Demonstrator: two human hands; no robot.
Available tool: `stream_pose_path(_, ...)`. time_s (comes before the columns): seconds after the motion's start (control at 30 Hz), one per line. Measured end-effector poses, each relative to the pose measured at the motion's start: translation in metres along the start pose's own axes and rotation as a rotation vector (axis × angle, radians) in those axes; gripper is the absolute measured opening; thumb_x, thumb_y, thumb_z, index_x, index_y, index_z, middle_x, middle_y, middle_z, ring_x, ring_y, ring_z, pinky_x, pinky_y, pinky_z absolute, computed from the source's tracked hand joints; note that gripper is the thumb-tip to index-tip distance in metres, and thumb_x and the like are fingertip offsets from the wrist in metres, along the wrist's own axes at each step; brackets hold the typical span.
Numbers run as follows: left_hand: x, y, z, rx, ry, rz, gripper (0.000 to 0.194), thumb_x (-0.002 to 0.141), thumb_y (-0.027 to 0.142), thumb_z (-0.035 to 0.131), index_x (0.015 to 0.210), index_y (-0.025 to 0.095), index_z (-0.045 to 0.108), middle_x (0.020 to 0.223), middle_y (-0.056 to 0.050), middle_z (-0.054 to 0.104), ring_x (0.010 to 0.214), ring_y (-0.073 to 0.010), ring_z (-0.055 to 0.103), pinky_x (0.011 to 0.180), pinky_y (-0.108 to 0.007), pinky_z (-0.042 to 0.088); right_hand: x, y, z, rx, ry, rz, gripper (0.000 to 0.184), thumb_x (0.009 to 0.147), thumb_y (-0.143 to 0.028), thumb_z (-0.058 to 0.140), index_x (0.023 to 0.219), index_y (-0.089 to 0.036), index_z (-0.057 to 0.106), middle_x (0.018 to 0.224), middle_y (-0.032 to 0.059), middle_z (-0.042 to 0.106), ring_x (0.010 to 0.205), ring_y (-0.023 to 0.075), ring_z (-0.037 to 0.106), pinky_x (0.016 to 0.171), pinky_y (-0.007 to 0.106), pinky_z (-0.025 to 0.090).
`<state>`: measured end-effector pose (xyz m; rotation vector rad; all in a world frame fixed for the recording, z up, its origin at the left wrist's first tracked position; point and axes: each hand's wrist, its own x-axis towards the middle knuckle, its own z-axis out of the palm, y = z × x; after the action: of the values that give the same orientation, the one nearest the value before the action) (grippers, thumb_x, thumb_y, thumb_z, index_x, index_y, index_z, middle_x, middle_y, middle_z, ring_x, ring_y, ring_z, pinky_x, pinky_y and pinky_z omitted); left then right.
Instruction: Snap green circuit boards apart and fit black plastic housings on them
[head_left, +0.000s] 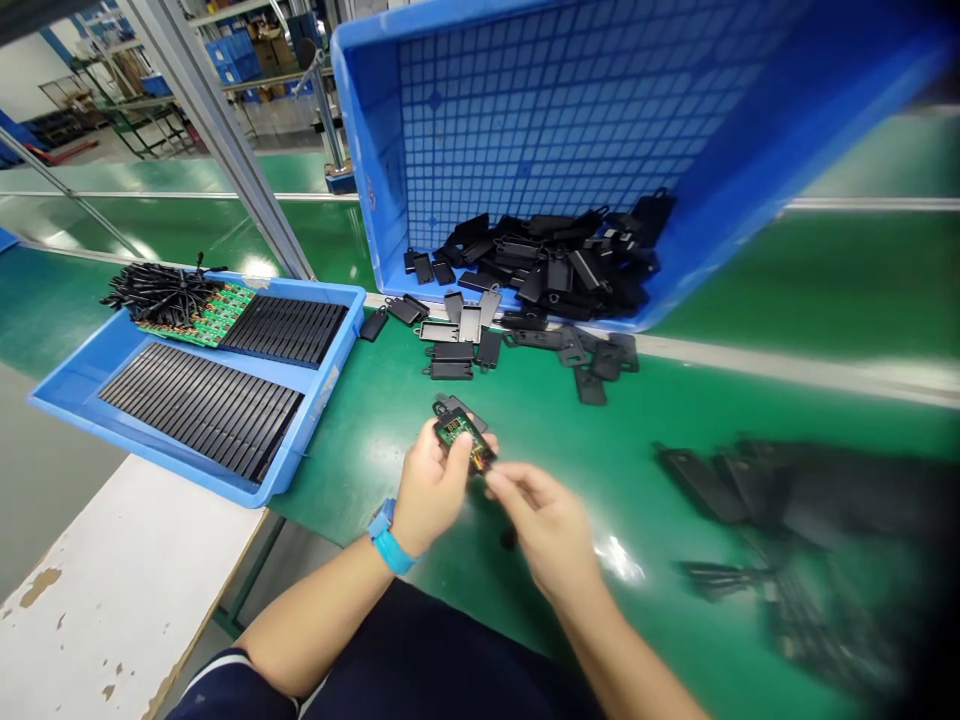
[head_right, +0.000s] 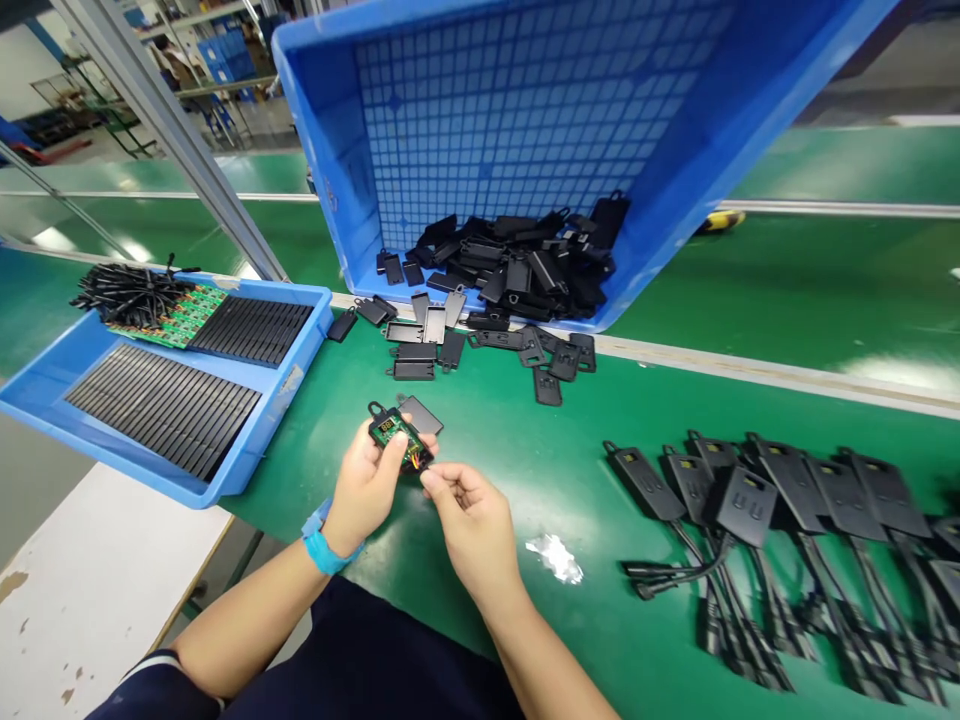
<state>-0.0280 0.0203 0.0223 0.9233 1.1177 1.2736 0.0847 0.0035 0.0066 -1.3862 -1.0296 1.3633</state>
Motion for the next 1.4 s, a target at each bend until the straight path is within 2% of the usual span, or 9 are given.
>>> stream_pose_path(0.17,-0.003,0.000,0.007,-0.037,0.099,-0.071,0.027,0.083,0.034,0.047,0.104,0.016,0.046,0.095,-0.011,0.065,0.088,-0.0189,0.062,0.075,-0.030,0.049,-0.003,0.000,0.006,0.030,0.039,-0.026,0.015,0.072,-0.032,0.061,0.073,-0.017,0.061,0.064,0.0012,0.060,0.061,0.0139,0.054,0.061,0.026,0.044)
stream_pose_path(0.4,-0.004,0.000,0.008,-0.022,0.114,-0.066,0.027,0.083,0.034,0.047,0.103,0.016,0.047,0.096,-0.010,0.065,0.090,-0.0189,0.061,0.077,-0.031,0.048,0.001,-0.006,0.002,-0.005,0.006,0.009,0.017,0.072,-0.033,0.061,0.073,-0.016,0.061,0.064,0.0012,0.060,0.061,0.0128,0.054,0.060,0.024,0.043)
stream_pose_path(0.5,-0.006,-0.003,0.008,0.037,0.092,-0.030,0.026,0.083,0.033,0.047,0.102,0.016,0.048,0.096,-0.010,0.065,0.089,-0.0184,0.061,0.078,-0.031,0.047,0.003,-0.001,0.001,-0.033,-0.011,0.034,0.020,0.073,-0.035,0.059,0.070,-0.016,0.058,0.060,0.0010,0.060,0.056,0.0119,0.053,0.055,0.023,0.042)
stream_pose_path(0.7,-0.012,-0.005,0.000,0.203,0.132,0.049,0.026,0.081,0.034,0.051,0.101,0.017,0.052,0.096,-0.008,0.065,0.094,-0.0184,0.060,0.085,-0.030,0.043,0.010,0.004,0.006,-0.200,-0.104,-0.081,0.020,0.075,-0.033,0.054,0.066,-0.016,0.057,0.056,0.0015,0.062,0.050,0.0115,0.054,0.050,0.023,0.043)
stream_pose_path(0.83,-0.004,0.004,-0.015,0.035,0.214,-0.001,0.035,0.079,0.037,0.053,0.107,0.018,0.047,0.086,-0.006,0.067,0.082,-0.0182,0.064,0.080,-0.033,0.046,0.062,-0.019,-0.025,-0.389,-0.164,-0.222,0.016,0.062,-0.032,0.068,0.066,-0.016,0.064,0.069,0.0011,0.066,0.067,0.0133,0.060,0.062,0.023,0.045)
stream_pose_path(1.0,0.002,0.010,-0.024,-0.067,0.251,-0.047,0.038,0.075,0.040,0.057,0.104,0.017,0.048,0.081,-0.006,0.068,0.070,-0.0170,0.066,0.074,-0.031,0.047,0.155,-0.047,-0.077,-0.702,0.127,-0.348,0.031,0.076,-0.037,0.052,0.080,-0.009,0.065,0.106,0.0122,0.060,0.106,0.0234,0.047,0.083,0.037,0.034)
stream_pose_path(1.1,-0.002,0.005,-0.023,-0.101,0.221,-0.122,0.041,0.073,0.041,0.058,0.104,0.016,0.048,0.079,-0.006,0.068,0.069,-0.0174,0.066,0.073,-0.031,0.047,0.177,-0.042,-0.083,-0.879,0.223,-0.393,0.041,0.077,-0.043,0.050,0.097,-0.010,0.063,0.122,0.0176,0.048,0.118,0.0329,0.031,0.087,0.050,0.025)
stream_pose_path(1.27,-0.005,-0.003,-0.030,-0.138,0.193,-0.199,0.041,0.074,0.039,0.058,0.105,0.015,0.046,0.080,-0.006,0.068,0.069,-0.0170,0.065,0.072,-0.031,0.048,0.154,-0.007,-0.069,-1.095,0.224,-0.423,0.040,0.083,-0.044,0.043,0.111,-0.019,0.059,0.130,0.0160,0.042,0.120,0.0361,0.029,0.088,0.062,0.015)
stream_pose_path(1.4,-0.005,-0.011,-0.035,-0.202,0.150,-0.301,0.038,0.075,0.037,0.056,0.105,0.016,0.046,0.076,-0.004,0.065,0.055,-0.0124,0.060,0.056,-0.027,0.048,0.113,0.021,-0.061,-1.211,0.147,-0.426,0.035,0.082,-0.039,0.050,0.113,-0.024,0.057,0.132,0.0136,0.041,0.121,0.0388,0.029,0.089,0.067,0.014)
